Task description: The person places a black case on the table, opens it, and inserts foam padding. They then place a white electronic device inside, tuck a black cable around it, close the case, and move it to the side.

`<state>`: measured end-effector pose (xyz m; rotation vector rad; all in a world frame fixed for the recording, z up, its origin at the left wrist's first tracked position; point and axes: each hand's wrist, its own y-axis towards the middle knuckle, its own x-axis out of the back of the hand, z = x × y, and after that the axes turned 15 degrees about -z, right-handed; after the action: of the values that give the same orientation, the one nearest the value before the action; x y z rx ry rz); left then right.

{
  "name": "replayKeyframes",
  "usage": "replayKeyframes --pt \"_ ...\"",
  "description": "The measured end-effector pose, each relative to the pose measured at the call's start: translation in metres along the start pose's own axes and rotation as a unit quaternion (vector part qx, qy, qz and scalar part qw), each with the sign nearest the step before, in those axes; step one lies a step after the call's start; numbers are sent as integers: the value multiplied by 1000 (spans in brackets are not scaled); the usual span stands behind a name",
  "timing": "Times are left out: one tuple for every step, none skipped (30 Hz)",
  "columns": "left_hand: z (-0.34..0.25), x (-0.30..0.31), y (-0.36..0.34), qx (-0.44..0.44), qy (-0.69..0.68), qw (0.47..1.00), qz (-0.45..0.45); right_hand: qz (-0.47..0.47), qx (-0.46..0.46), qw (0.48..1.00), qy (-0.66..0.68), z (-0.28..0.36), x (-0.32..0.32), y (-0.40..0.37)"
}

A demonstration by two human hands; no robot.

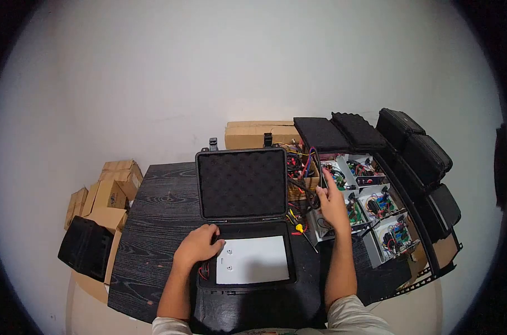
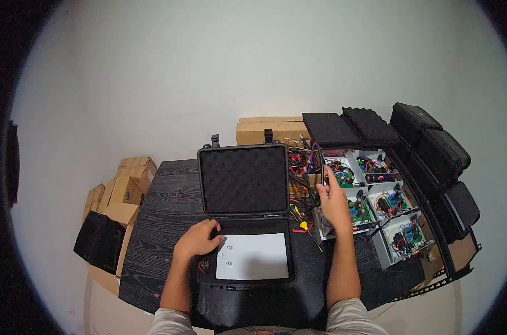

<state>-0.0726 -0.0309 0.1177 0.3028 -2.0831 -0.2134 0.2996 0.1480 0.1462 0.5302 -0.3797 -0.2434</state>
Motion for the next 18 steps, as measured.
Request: replayKeyframes --pt "0 0 0 1 -2 1000 -1 19 -54 998 11 17 4 -3" --pt "-1 1 0 3 2 1000 1 22 -57 998 23 18 3 -3" --pt "-3 2 0 6 7 1000 4 24 -60 997 35 17 2 -3" --pt "-3 3 1 8 11 1000 7 27 -63 997 47 16 0 -2" --pt "-1 1 1 3 9 1000 4 44 -83 994 61 11 -1 -1" --pt "1 0 1 -2 6 1000 1 61 -102 990 75 7 -2 0" --pt "2 -1 1 -6 4 1000 -2 78 -121 985 89 3 -2 1" --pt "3 -2 0 -5 4 1000 -3 69 -115 987 92 0 -4 1" --pt "2 -1 0 -4 3 1000 -4 60 -108 988 95 2 -5 0" --pt "1 0 0 -3 3 1000 -5 50 -101 989 99 4 -6 -1" --pt "2 0 0 -3 3 1000 -3 56 -54 995 68 2 -5 -1" --pt "2 -1 0 -2 4 1000 -1 61 -6 997 36 1 -2 -2" --pt "3 -1 0 -1 5 1000 1 66 41 997 5 1 -1 -2" --pt "4 -2 1 -5 3 1000 -3 56 56 997 9 1 -1 -2" --pt "5 -3 0 -9 1 1000 -7 45 70 996 13 7 -1 -2" --pt "6 -3 0 -14 -2 1000 -11 35 84 996 17 12 0 -2" --pt "6 -3 0 -11 -1 1000 -8 14 120 993 15 15 0 -1" --pt "6 -3 0 -8 1 1000 -5 -6 157 987 12 18 0 0"
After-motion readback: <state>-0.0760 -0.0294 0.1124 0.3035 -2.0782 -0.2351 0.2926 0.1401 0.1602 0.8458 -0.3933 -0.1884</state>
